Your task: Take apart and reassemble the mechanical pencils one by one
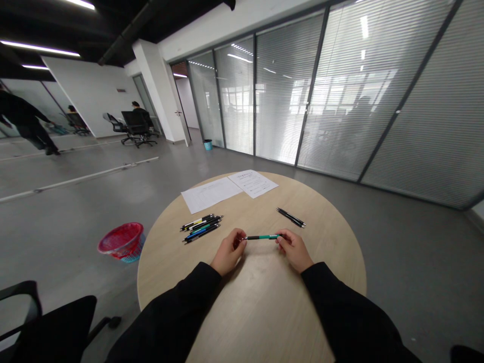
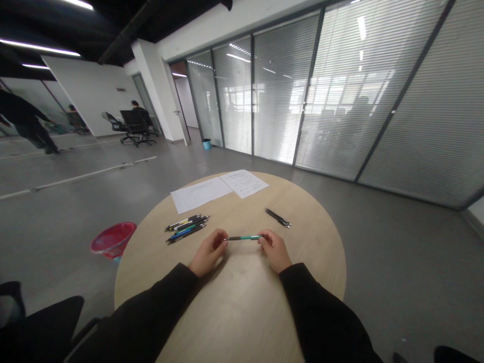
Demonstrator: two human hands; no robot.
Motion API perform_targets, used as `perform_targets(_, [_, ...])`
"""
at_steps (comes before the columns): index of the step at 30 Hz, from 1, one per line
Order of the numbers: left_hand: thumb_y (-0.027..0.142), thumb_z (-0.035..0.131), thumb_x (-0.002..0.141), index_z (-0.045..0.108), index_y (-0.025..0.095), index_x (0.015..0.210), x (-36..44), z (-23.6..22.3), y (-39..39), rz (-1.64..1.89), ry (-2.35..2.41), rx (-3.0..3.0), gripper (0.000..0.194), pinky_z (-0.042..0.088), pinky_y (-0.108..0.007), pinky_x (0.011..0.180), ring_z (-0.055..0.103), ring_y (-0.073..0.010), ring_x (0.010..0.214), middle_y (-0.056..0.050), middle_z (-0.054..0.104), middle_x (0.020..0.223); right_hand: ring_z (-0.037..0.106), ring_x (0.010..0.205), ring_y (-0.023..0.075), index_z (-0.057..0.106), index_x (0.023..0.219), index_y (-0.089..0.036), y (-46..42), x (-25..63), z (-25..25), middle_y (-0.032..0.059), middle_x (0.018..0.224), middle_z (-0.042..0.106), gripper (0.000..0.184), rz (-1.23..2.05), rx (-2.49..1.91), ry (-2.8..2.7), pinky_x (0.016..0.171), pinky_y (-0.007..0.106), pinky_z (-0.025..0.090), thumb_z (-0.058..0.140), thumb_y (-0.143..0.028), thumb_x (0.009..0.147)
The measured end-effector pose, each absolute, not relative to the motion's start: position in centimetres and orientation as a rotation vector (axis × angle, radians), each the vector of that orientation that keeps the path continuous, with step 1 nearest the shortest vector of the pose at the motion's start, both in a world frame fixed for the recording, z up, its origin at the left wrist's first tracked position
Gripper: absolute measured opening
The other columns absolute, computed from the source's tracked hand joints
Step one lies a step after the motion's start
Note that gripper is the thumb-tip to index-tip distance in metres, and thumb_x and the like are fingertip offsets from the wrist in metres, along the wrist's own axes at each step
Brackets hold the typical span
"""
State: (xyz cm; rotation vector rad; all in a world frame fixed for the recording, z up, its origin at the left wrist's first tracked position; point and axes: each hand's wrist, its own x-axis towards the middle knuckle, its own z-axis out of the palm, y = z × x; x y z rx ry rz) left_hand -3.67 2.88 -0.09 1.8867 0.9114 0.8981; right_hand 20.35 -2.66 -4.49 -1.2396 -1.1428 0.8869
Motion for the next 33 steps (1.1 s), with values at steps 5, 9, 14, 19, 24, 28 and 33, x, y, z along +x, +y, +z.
perform_targets(5, [0.039,0.055,0.088,0.057,0.018,0.09,-3.72,0.3,2.83,0.888,0.94,1.936,0.021,0.037,-0.025,0.059,0.046,-0.0134,0.061,0.002,0.052,0.068,0.056,0.059,0.0147,0.065,0.095,-0.018,-2.54,20.47,-4.86,0.0027,0.077,0.064,0.034,0.88,-1.229,-1.144,0.05,0.025,0.042,0.064,-0.049,0.082])
perform_targets(9, [0.042,0.054,0.089,0.057,0.018,0.09,-3.68,0.22,2.9,0.877,0.961,1.91,0.024,0.036,-0.025,0.057,0.045,-0.0132,0.059,0.003,0.052,0.067,0.056,0.059,0.0145,0.066,0.096,-0.018,-2.57,20.44,-4.81,0.0031,0.076,0.065,0.032,0.878,-1.22,-1.137,0.05,0.025,0.043,0.064,-0.047,0.082])
perform_targets(14, [0.05,0.05,0.091,0.057,0.019,0.083,-3.65,0.15,2.93,0.866,0.982,1.884,0.033,0.036,-0.025,0.056,0.047,-0.0135,0.058,0.002,0.055,0.066,0.057,0.059,0.0146,0.066,0.094,-0.018,-2.7,20.34,-4.31,0.0031,0.076,0.065,0.03,0.874,-1.223,-1.129,0.052,0.026,0.044,0.065,-0.045,0.081])
perform_targets(19, [0.051,0.048,0.092,0.055,0.019,0.077,-3.69,0.24,2.9,0.872,1.015,1.879,0.036,0.035,-0.024,0.055,0.045,-0.0128,0.054,0.003,0.052,0.061,0.057,0.059,0.0153,0.066,0.094,-0.018,-2.71,20.36,-4.32,0.0034,0.075,0.066,0.032,0.859,-1.23,-1.14,0.052,0.026,0.045,0.065,-0.048,0.081])
perform_targets(24, [0.048,0.05,0.092,0.055,0.019,0.084,-3.75,-0.1,3.08,0.911,0.98,1.839,0.031,0.035,-0.024,0.053,0.046,-0.0124,0.055,0.003,0.054,0.067,0.057,0.059,0.0153,0.066,0.094,-0.018,-2.52,20.47,-4.74,0.0037,0.076,0.066,0.032,0.845,-1.222,-1.133,0.052,0.026,0.045,0.065,-0.048,0.082])
perform_targets(28, [0.043,0.053,0.091,0.056,0.019,0.09,-3.77,-0.6,3.36,0.945,0.965,1.835,0.024,0.037,-0.023,0.055,0.047,-0.0119,0.056,0.003,0.054,0.068,0.057,0.06,0.0155,0.066,0.094,-0.018,-2.47,20.51,-4.88,0.0039,0.076,0.066,0.032,0.864,-1.21,-1.115,0.052,0.026,0.045,0.066,-0.048,0.081])
perform_targets(33, [0.037,0.06,0.087,0.056,0.018,0.091,-3.62,-0.37,3.3,0.974,0.902,1.779,0.019,0.042,-0.024,0.062,0.054,-0.0131,0.064,0.001,0.057,0.073,0.056,0.06,0.015,0.065,0.095,-0.018,-2.57,20.43,-4.73,0.0039,0.077,0.066,0.03,0.886,-1.224,-1.104,0.051,0.025,0.043,0.066,-0.045,0.081])
